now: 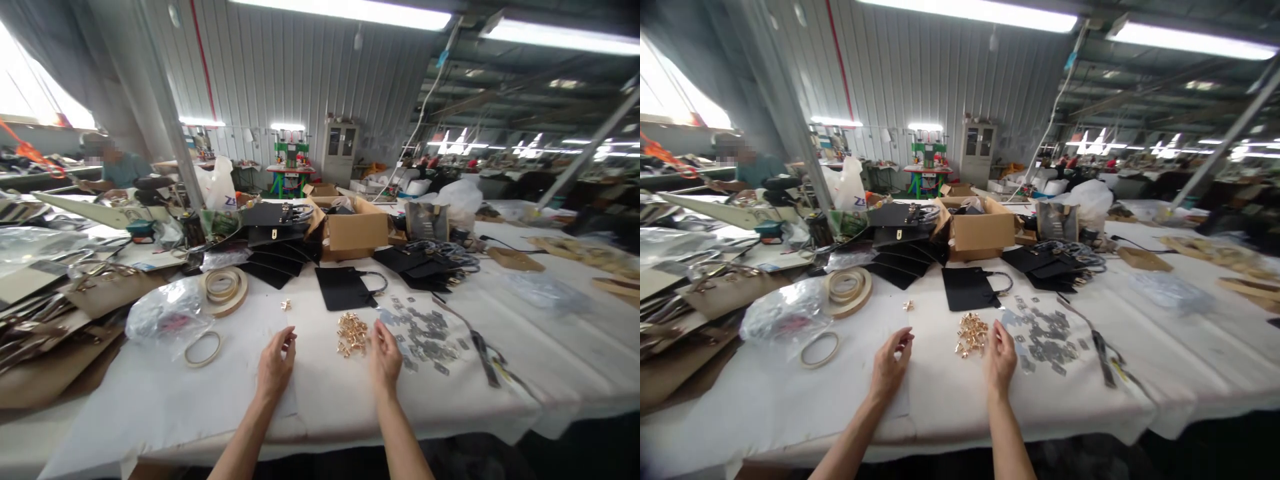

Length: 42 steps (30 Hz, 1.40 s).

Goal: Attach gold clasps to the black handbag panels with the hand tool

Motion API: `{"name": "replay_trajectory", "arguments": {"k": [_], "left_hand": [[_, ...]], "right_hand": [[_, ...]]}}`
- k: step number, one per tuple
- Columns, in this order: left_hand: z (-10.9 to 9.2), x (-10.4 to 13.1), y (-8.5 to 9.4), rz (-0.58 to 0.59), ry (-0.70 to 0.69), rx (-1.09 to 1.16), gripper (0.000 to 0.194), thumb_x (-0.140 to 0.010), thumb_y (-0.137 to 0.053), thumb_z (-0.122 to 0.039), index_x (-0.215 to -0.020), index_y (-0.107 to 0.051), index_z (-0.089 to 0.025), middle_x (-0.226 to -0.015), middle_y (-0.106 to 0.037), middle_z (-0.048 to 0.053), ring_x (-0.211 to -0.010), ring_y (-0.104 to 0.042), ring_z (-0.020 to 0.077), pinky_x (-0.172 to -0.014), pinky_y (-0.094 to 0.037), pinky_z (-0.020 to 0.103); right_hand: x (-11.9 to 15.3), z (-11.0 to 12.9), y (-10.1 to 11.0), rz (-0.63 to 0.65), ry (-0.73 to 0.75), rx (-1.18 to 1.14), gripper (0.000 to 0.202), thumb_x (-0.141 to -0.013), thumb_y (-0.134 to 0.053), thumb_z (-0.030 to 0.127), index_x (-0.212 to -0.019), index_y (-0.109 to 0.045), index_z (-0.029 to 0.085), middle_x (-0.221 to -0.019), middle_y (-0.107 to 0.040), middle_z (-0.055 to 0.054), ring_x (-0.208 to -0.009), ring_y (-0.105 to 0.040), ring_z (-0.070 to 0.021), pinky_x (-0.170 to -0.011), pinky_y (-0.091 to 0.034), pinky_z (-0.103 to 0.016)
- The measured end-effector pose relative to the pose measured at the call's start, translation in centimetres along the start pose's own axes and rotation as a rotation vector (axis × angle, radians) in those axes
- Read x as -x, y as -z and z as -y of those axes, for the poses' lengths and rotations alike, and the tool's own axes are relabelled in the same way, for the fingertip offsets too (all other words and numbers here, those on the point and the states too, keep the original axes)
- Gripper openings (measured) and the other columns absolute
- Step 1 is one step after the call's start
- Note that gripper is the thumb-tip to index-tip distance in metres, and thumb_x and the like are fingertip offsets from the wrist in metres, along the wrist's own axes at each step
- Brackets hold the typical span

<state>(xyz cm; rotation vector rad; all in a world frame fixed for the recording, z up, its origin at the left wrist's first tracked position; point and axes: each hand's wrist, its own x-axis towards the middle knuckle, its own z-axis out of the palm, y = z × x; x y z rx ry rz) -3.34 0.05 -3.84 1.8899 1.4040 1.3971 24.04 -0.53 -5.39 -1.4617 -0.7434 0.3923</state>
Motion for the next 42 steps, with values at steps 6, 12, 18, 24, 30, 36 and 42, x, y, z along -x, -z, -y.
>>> {"name": "replay_trajectory", "arguments": {"k": [6,12,18,24,30,36,42], "left_hand": [[-0.7,1.4,1.4,-0.050,0.005,0.016,0.028,-0.097,-0.056,-0.023,-0.124,-0.065,-0.024,-0.104,-0.078,0.005,-0.089,-0.075,0.0189,-0.081,-0.064,0.034],[0.9,1.9,6.5,-0.219,0.002,-0.131,0.028,-0.097,-0.060,-0.034,-0.123,-0.065,-0.025,-0.108,-0.077,0.006,-0.090,-0.073,0.0231,-0.088,-0.062,0.042],[3.9,2.5,13.3,-0.360,-0.028,-0.555,0.039,-0.091,-0.064,-0.024,-0.130,-0.061,-0.021,-0.123,-0.070,0.013,-0.119,-0.061,0.0340,-0.104,-0.051,0.056],[4.9,2.9,13.5,-0.145,0.072,-0.691,0.040,-0.094,-0.056,-0.010,-0.133,-0.057,-0.019,-0.102,-0.069,0.012,-0.102,-0.063,0.0311,-0.093,-0.055,0.052],[2.9,2.5,12.3,0.081,-0.093,-0.545,0.039,-0.100,-0.055,-0.014,-0.136,-0.058,-0.027,-0.102,-0.068,0.006,-0.102,-0.063,0.0257,-0.093,-0.056,0.042],[3.8,2.0,12.4,0.176,-0.168,-0.479,0.032,-0.104,-0.051,-0.019,-0.135,-0.059,-0.026,-0.106,-0.069,0.007,-0.102,-0.064,0.0242,-0.090,-0.056,0.038],[3.8,2.1,12.5,0.202,-0.186,-0.507,0.032,-0.104,-0.050,-0.019,-0.135,-0.059,-0.026,-0.106,-0.070,0.008,-0.101,-0.066,0.0238,-0.090,-0.056,0.038]], "right_hand": [[-0.6,-1.3,0.5,-0.177,-0.090,-0.202,0.063,-0.089,-0.063,0.057,-0.131,-0.066,0.011,-0.132,-0.069,-0.021,-0.117,-0.069,-0.0310,-0.104,-0.055,-0.046],[-0.6,-0.8,1.3,-0.253,-0.056,-0.134,0.059,-0.095,-0.053,0.060,-0.126,-0.067,0.012,-0.124,-0.071,-0.020,-0.112,-0.069,-0.0295,-0.094,-0.058,-0.041],[2.2,2.2,0.8,-0.107,0.106,0.045,0.064,-0.096,-0.048,0.068,-0.119,-0.072,0.013,-0.110,-0.071,-0.018,-0.094,-0.067,-0.0308,-0.090,-0.052,-0.050],[6.2,3.2,-3.3,0.292,0.369,0.024,0.047,-0.097,-0.051,0.062,-0.115,-0.073,0.024,-0.110,-0.070,-0.021,-0.086,-0.068,-0.0311,-0.081,-0.053,-0.054],[11.8,6.0,-9.2,0.696,0.388,-0.043,0.036,-0.094,-0.062,0.050,-0.118,-0.069,0.024,-0.112,-0.070,-0.010,-0.094,-0.068,-0.0263,-0.081,-0.059,-0.043],[12.7,5.8,-13.7,0.977,0.397,0.036,0.042,-0.088,-0.071,0.035,-0.129,-0.067,0.026,-0.121,-0.069,-0.009,-0.097,-0.069,-0.0251,-0.088,-0.060,-0.042],[12.3,5.5,-14.7,0.979,0.337,0.083,0.033,-0.091,-0.069,0.039,-0.121,-0.072,0.027,-0.107,-0.075,-0.005,-0.088,-0.070,-0.0231,-0.085,-0.058,-0.039]]}}
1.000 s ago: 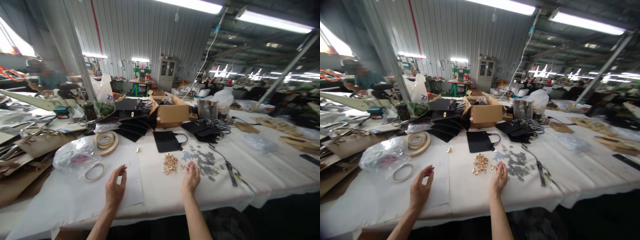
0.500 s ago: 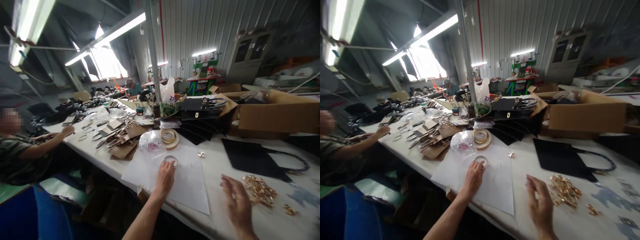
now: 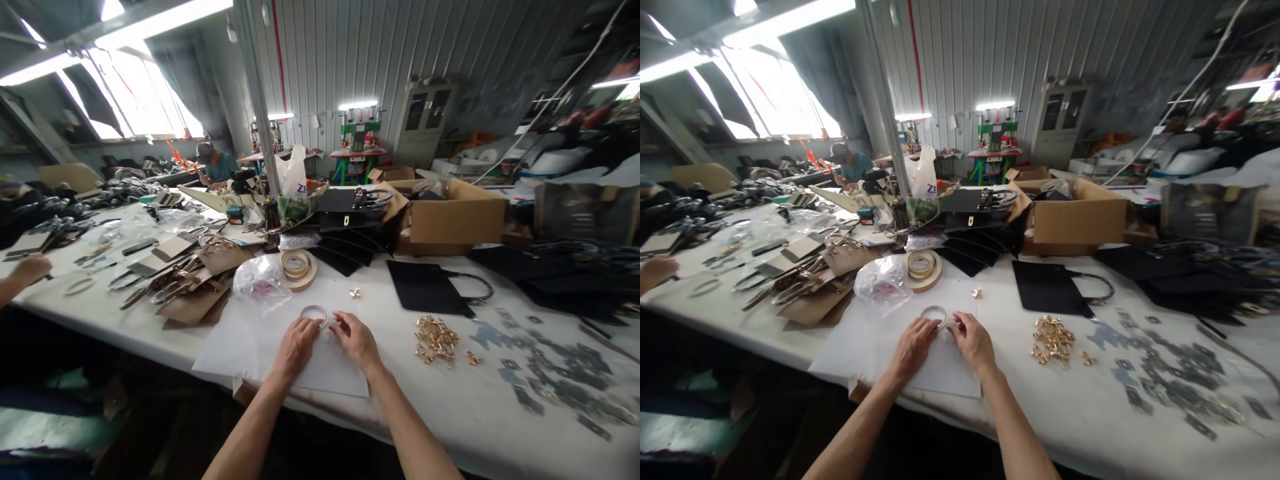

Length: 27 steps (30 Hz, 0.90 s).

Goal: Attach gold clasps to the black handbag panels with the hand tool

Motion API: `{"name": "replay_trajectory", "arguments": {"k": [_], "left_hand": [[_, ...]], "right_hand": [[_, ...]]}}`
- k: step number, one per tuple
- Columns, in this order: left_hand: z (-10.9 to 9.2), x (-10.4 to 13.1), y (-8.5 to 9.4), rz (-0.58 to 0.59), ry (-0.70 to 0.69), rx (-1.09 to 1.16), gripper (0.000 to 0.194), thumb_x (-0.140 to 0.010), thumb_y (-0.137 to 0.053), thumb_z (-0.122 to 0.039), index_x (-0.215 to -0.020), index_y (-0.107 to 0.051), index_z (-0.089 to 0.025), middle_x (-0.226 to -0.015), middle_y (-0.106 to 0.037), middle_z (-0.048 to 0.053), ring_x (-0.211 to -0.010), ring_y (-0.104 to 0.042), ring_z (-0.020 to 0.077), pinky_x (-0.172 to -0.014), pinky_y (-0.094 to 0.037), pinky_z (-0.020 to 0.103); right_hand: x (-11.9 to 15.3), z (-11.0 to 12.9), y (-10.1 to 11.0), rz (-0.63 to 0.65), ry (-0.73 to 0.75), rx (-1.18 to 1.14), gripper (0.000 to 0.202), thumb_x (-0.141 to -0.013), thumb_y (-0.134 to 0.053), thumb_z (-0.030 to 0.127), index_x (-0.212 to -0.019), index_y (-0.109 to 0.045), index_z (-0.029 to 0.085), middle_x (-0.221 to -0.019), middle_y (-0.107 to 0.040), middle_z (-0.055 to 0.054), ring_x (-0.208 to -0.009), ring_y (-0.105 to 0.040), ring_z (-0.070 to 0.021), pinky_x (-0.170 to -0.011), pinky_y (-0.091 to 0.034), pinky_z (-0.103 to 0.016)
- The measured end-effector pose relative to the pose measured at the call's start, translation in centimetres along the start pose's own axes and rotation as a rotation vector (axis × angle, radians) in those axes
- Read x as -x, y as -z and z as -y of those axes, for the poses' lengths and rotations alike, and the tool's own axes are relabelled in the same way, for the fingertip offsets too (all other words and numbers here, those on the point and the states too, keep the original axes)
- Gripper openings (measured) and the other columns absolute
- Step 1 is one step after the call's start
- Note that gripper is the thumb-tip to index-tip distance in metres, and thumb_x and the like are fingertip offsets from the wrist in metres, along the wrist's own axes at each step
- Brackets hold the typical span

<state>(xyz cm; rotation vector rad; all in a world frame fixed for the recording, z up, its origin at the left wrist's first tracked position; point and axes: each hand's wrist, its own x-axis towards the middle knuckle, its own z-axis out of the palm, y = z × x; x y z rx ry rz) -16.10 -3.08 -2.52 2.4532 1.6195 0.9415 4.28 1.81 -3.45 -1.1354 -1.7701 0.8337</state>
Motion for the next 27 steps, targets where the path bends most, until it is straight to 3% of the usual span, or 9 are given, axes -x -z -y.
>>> {"name": "replay_trajectory", "arguments": {"k": [8,12,15,20,27], "left_hand": [[-0.7,0.1,0.1,0.012,0.039,-0.043,0.034,-0.103,-0.054,-0.020,-0.136,-0.057,-0.024,-0.108,-0.072,0.008,-0.098,-0.068,0.0241,-0.089,-0.056,0.039],[-0.7,0.0,0.2,-0.008,0.051,-0.114,0.042,-0.104,-0.049,-0.018,-0.145,-0.052,-0.026,-0.135,-0.066,0.011,-0.112,-0.066,0.0259,-0.093,-0.056,0.042],[-0.7,-0.2,0.5,0.048,0.011,-0.134,0.049,-0.102,-0.046,-0.012,-0.148,-0.052,-0.029,-0.146,-0.061,0.008,-0.119,-0.061,0.0258,-0.097,-0.055,0.042],[-0.8,-1.1,0.7,0.131,-0.043,-0.044,0.041,-0.103,-0.050,-0.018,-0.141,-0.060,-0.031,-0.124,-0.072,0.005,-0.106,-0.060,0.0251,-0.093,-0.054,0.041],[-0.8,-2.2,0.6,0.155,-0.043,-0.008,0.023,-0.106,-0.049,-0.029,-0.109,-0.072,-0.027,-0.095,-0.069,0.006,-0.095,-0.059,0.0245,-0.084,-0.050,0.038]], "right_hand": [[0.3,0.2,0.2,0.020,0.048,0.067,0.020,-0.096,-0.061,0.037,-0.100,-0.077,0.026,-0.096,-0.075,-0.005,-0.087,-0.070,-0.0239,-0.085,-0.055,-0.036],[1.0,0.4,0.0,0.048,0.059,0.108,0.019,-0.099,-0.057,0.034,-0.100,-0.075,0.026,-0.096,-0.074,-0.005,-0.089,-0.070,-0.0235,-0.084,-0.054,-0.035],[1.3,0.5,-0.1,0.068,0.068,0.140,0.018,-0.100,-0.057,0.029,-0.101,-0.074,0.026,-0.099,-0.073,-0.005,-0.091,-0.069,-0.0223,-0.088,-0.053,-0.034],[1.3,0.6,-0.2,0.064,0.066,0.145,0.016,-0.098,-0.063,0.022,-0.106,-0.076,0.026,-0.101,-0.075,-0.004,-0.094,-0.070,-0.0213,-0.089,-0.053,-0.031],[1.3,1.0,0.0,0.056,0.067,0.198,0.015,-0.095,-0.067,0.020,-0.104,-0.077,0.027,-0.098,-0.075,-0.002,-0.092,-0.070,-0.0201,-0.087,-0.052,-0.028]]}}
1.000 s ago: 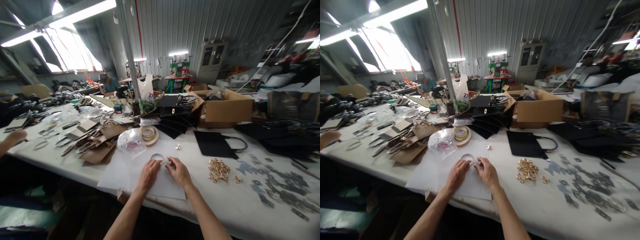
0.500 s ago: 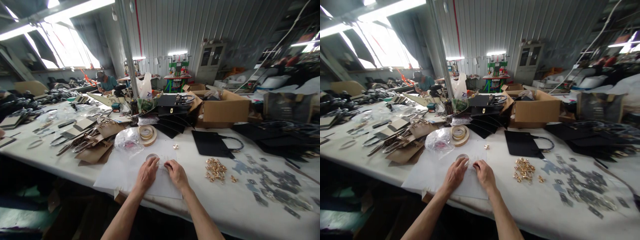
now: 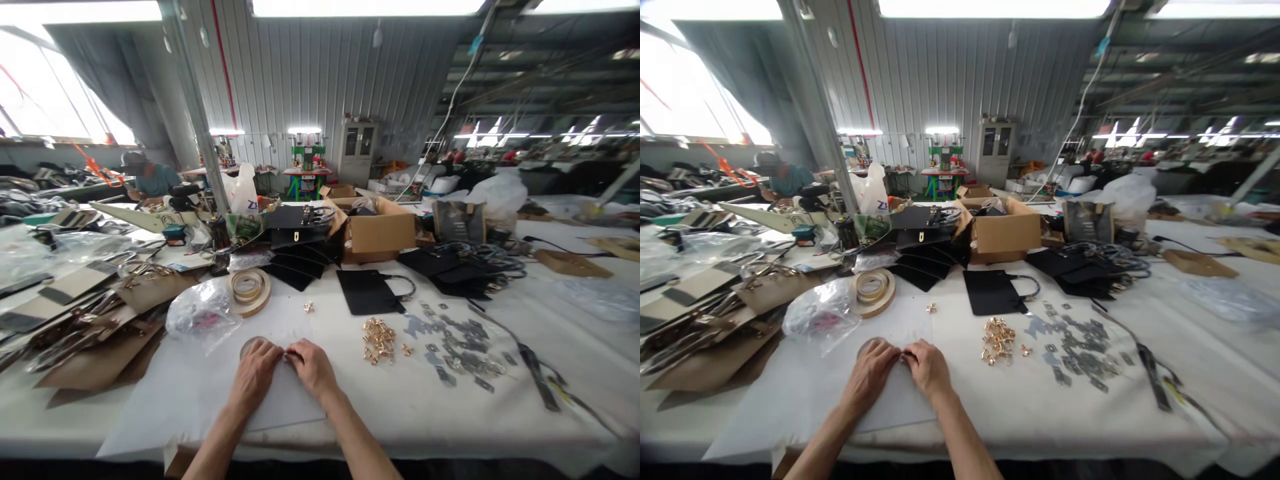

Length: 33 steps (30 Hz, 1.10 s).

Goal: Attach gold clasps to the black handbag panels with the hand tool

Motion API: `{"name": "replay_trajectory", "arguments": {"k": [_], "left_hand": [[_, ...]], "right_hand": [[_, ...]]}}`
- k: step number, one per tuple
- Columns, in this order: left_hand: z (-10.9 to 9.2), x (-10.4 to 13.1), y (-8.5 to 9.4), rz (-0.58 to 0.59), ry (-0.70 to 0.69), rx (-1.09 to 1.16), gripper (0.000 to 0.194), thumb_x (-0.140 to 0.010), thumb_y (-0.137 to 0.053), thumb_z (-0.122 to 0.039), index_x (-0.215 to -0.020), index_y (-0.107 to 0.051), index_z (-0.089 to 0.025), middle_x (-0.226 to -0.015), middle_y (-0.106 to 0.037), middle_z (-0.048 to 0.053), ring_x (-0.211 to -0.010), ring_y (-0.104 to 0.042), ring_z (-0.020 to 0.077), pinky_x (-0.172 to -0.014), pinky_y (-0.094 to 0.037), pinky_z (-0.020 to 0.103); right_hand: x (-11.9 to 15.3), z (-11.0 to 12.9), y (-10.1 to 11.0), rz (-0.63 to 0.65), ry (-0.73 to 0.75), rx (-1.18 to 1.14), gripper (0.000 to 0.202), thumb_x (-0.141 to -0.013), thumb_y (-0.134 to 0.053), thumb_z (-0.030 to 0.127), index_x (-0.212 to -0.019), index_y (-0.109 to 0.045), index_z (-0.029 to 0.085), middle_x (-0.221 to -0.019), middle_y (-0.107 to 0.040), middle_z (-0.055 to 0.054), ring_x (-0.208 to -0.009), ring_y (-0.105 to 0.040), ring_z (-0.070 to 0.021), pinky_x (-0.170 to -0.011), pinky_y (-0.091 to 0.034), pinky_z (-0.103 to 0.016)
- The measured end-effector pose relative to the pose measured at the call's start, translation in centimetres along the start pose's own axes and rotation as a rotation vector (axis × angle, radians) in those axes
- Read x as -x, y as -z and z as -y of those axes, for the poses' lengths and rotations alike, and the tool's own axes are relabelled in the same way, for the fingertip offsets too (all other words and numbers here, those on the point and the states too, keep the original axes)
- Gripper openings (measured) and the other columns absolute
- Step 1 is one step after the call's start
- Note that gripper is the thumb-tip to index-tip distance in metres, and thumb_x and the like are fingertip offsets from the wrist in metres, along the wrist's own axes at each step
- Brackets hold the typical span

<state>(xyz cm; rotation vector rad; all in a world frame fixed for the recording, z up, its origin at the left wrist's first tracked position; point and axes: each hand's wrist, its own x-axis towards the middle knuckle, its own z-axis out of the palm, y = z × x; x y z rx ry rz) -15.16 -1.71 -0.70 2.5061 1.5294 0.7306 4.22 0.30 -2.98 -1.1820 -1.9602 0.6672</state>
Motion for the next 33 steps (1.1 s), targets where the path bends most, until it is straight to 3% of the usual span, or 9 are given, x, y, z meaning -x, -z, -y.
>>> {"name": "replay_trajectory", "arguments": {"k": [7,15,21,25,29,33], "left_hand": [[-0.1,0.0,0.0,0.001,-0.010,-0.002,0.023,-0.106,-0.050,-0.035,-0.110,-0.071,-0.026,-0.095,-0.069,0.006,-0.095,-0.059,0.0247,-0.084,-0.050,0.038],[1.8,0.0,-0.8,-0.061,-0.084,0.100,0.024,-0.102,-0.056,-0.042,-0.102,-0.075,-0.027,-0.089,-0.069,0.004,-0.089,-0.062,0.0233,-0.082,-0.050,0.036],[2.8,-0.3,-0.8,-0.044,-0.010,0.243,0.028,-0.099,-0.058,-0.048,-0.094,-0.075,-0.026,-0.090,-0.071,0.004,-0.091,-0.066,0.0230,-0.083,-0.054,0.034],[1.9,-0.4,-0.7,-0.135,0.082,0.222,0.034,-0.102,-0.052,-0.047,-0.090,-0.073,-0.024,-0.090,-0.071,0.006,-0.091,-0.067,0.0237,-0.085,-0.054,0.036],[1.4,-0.5,-0.7,-0.130,0.039,0.083,0.026,-0.103,-0.053,-0.039,-0.105,-0.076,-0.026,-0.087,-0.070,0.006,-0.091,-0.066,0.0237,-0.083,-0.052,0.037],[3.3,-0.6,-0.3,-0.151,0.052,-0.006,0.029,-0.104,-0.051,-0.034,-0.121,-0.073,-0.026,-0.092,-0.072,0.006,-0.093,-0.067,0.0235,-0.084,-0.053,0.037]], "right_hand": [[0.1,0.2,0.3,0.008,0.012,0.058,0.012,-0.098,-0.066,0.025,-0.104,-0.076,0.027,-0.098,-0.074,-0.002,-0.090,-0.069,-0.0196,-0.085,-0.051,-0.028],[-0.2,0.7,0.5,0.034,0.035,0.178,0.014,-0.103,-0.058,0.034,-0.102,-0.069,0.025,-0.100,-0.071,-0.003,-0.091,-0.067,-0.0195,-0.086,-0.051,-0.029],[0.0,0.4,0.1,0.072,0.140,0.077,0.007,-0.101,-0.057,0.022,-0.104,-0.063,0.022,-0.104,-0.066,-0.004,-0.095,-0.065,-0.0195,-0.086,-0.052,-0.027],[0.3,0.6,0.1,0.104,0.240,-0.061,0.010,-0.098,-0.055,0.015,-0.099,-0.062,0.022,-0.098,-0.064,-0.004,-0.095,-0.063,-0.0197,-0.088,-0.051,-0.029],[0.5,0.4,0.6,-0.138,0.126,-0.267,0.012,-0.103,-0.053,0.027,-0.096,-0.062,0.023,-0.094,-0.063,-0.004,-0.089,-0.062,-0.0197,-0.084,-0.050,-0.031],[1.2,-1.4,1.9,-0.401,-0.164,-0.523,0.025,-0.098,-0.060,0.047,-0.096,-0.064,0.022,-0.085,-0.064,-0.003,-0.079,-0.059,-0.0204,-0.075,-0.049,-0.032]]}}
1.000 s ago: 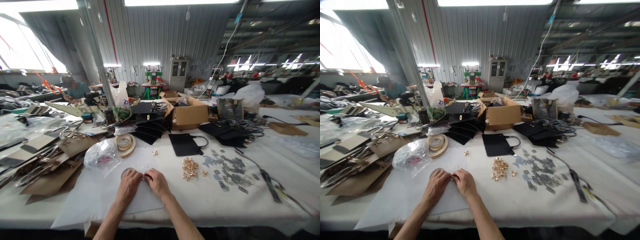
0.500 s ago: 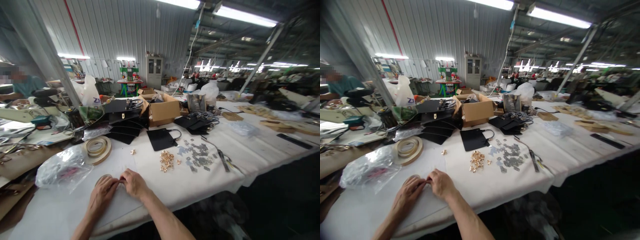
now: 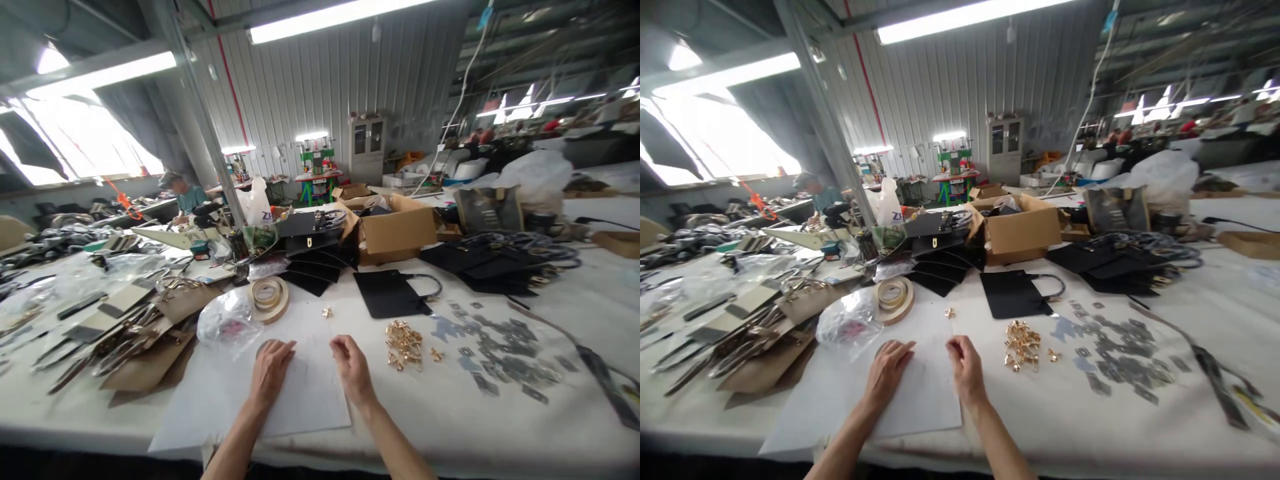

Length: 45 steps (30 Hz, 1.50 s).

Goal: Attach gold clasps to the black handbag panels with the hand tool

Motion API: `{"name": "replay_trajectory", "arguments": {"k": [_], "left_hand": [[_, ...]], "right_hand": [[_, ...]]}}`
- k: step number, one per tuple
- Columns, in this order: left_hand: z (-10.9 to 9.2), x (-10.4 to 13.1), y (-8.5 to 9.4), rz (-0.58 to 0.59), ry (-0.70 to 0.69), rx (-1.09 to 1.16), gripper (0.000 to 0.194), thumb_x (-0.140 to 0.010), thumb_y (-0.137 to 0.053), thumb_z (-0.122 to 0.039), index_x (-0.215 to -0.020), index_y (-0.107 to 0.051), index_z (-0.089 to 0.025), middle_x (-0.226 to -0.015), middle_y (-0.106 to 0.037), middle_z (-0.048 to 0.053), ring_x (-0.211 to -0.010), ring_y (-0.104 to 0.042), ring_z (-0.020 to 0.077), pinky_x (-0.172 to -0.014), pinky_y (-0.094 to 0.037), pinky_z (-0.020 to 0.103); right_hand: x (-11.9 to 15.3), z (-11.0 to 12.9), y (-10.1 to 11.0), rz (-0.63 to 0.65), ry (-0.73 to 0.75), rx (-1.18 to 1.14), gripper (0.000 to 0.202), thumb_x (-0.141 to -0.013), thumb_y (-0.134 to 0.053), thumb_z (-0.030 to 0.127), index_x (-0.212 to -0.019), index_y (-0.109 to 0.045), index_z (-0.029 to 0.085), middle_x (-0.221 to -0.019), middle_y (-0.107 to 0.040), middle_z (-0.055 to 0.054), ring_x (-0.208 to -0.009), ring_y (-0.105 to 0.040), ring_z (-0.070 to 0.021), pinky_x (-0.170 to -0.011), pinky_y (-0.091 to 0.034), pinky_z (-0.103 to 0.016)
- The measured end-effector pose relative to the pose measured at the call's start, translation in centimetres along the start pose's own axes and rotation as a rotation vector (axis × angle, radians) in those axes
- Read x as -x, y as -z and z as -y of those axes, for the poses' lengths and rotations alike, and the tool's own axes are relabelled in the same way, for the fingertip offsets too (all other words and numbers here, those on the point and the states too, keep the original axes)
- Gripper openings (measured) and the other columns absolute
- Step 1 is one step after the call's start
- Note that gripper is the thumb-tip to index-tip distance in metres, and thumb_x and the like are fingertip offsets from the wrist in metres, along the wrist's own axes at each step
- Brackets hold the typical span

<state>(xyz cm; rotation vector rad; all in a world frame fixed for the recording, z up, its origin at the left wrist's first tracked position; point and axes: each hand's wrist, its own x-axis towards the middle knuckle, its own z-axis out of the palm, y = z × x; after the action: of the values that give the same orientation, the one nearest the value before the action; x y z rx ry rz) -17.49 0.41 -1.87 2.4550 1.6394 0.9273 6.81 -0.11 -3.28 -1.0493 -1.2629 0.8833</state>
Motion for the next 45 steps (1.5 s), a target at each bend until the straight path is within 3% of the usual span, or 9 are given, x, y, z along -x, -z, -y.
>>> {"name": "replay_trajectory", "arguments": {"k": [7,12,16,20,24,27,34,39,45], "left_hand": [[2.8,-1.1,0.2,-0.040,0.072,-0.114,0.053,-0.102,-0.049,-0.030,-0.155,-0.045,-0.028,-0.106,-0.071,0.005,-0.091,-0.070,0.0214,-0.081,-0.057,0.035],[0.9,-3.0,-0.6,-0.147,0.001,-0.242,0.039,-0.098,-0.057,-0.029,-0.136,-0.064,-0.023,-0.149,-0.053,0.015,-0.107,-0.066,0.0296,-0.095,-0.055,0.051],[-1.7,-6.0,-3.3,-0.083,-0.086,-0.016,0.042,-0.101,-0.054,-0.028,-0.143,-0.055,-0.025,-0.144,-0.057,0.014,-0.119,-0.062,0.0292,-0.103,-0.052,0.051],[-4.3,-9.3,-7.5,-0.011,0.088,0.250,0.053,-0.095,-0.058,-0.024,-0.148,-0.048,-0.022,-0.140,-0.060,0.015,-0.097,-0.070,0.0213,-0.088,-0.058,0.039],[-5.9,-10.7,-9.8,-0.034,0.214,0.270,0.040,-0.092,-0.061,-0.022,-0.132,-0.062,-0.021,-0.118,-0.072,0.012,-0.093,-0.071,0.0226,-0.088,-0.055,0.038],[-6.4,-10.4,-9.6,-0.061,0.227,0.304,0.024,-0.096,-0.058,-0.024,-0.116,-0.071,-0.024,-0.118,-0.073,0.010,-0.097,-0.071,0.0231,-0.090,-0.053,0.037],[-7.4,-7.6,-8.8,-0.120,0.226,0.509,0.023,-0.097,-0.059,-0.026,-0.116,-0.071,-0.025,-0.118,-0.074,0.007,-0.099,-0.073,0.0213,-0.092,-0.056,0.035],[-9.5,-4.4,-8.4,-0.064,0.246,0.658,0.023,-0.096,-0.064,-0.034,-0.114,-0.074,-0.024,-0.116,-0.076,0.008,-0.099,-0.074,0.0217,-0.092,-0.060,0.035],[-10.2,-3.2,-7.8,0.022,0.321,0.905,0.026,-0.094,-0.068,-0.036,-0.115,-0.076,-0.023,-0.121,-0.076,0.009,-0.105,-0.074,0.0245,-0.097,-0.060,0.039]], "right_hand": [[0.7,-0.7,4.3,-0.236,-0.289,-0.419,0.038,-0.078,-0.081,0.056,-0.092,-0.068,0.023,-0.075,-0.058,0.000,-0.068,-0.051,-0.0176,-0.063,-0.046,-0.030],[0.3,0.7,4.0,-0.172,-0.271,-0.390,0.034,-0.082,-0.079,0.054,-0.088,-0.068,0.021,-0.071,-0.056,0.001,-0.067,-0.049,-0.0163,-0.063,-0.042,-0.029],[0.1,1.1,3.7,-0.100,-0.257,-0.265,0.035,-0.086,-0.074,0.055,-0.089,-0.068,0.020,-0.071,-0.056,0.001,-0.069,-0.050,-0.0172,-0.066,-0.043,-0.030],[0.2,1.0,3.8,-0.085,-0.260,-0.217,0.036,-0.086,-0.073,0.056,-0.092,-0.068,0.021,-0.072,-0.057,0.001,-0.069,-0.051,-0.0180,-0.066,-0.043,-0.031],[0.2,0.6,3.9,-0.087,-0.264,-0.203,0.037,-0.086,-0.073,0.057,-0.092,-0.069,0.021,-0.073,-0.056,0.000,-0.070,-0.051,-0.0187,-0.066,-0.044,-0.031],[0.1,0.3,3.9,-0.099,-0.272,-0.225,0.036,-0.087,-0.073,0.056,-0.095,-0.069,0.022,-0.074,-0.057,0.000,-0.072,-0.052,-0.0190,-0.068,-0.045,-0.031],[-0.3,-0.2,3.9,-0.176,-0.294,-0.355,0.035,-0.085,-0.076,0.055,-0.096,-0.067,0.022,-0.074,-0.057,0.001,-0.068,-0.052,-0.0152,-0.062,-0.046,-0.026],[-0.4,-0.2,4.1,-0.168,-0.329,-0.485,0.034,-0.081,-0.081,0.051,-0.094,-0.067,0.023,-0.078,-0.060,0.001,-0.069,-0.054,-0.0133,-0.068,-0.051,-0.026],[-0.1,-0.6,4.3,-0.098,-0.365,-0.430,0.034,-0.076,-0.084,0.049,-0.092,-0.074,0.021,-0.128,-0.068,-0.007,-0.094,-0.066,-0.0178,-0.085,-0.056,-0.031]]}}
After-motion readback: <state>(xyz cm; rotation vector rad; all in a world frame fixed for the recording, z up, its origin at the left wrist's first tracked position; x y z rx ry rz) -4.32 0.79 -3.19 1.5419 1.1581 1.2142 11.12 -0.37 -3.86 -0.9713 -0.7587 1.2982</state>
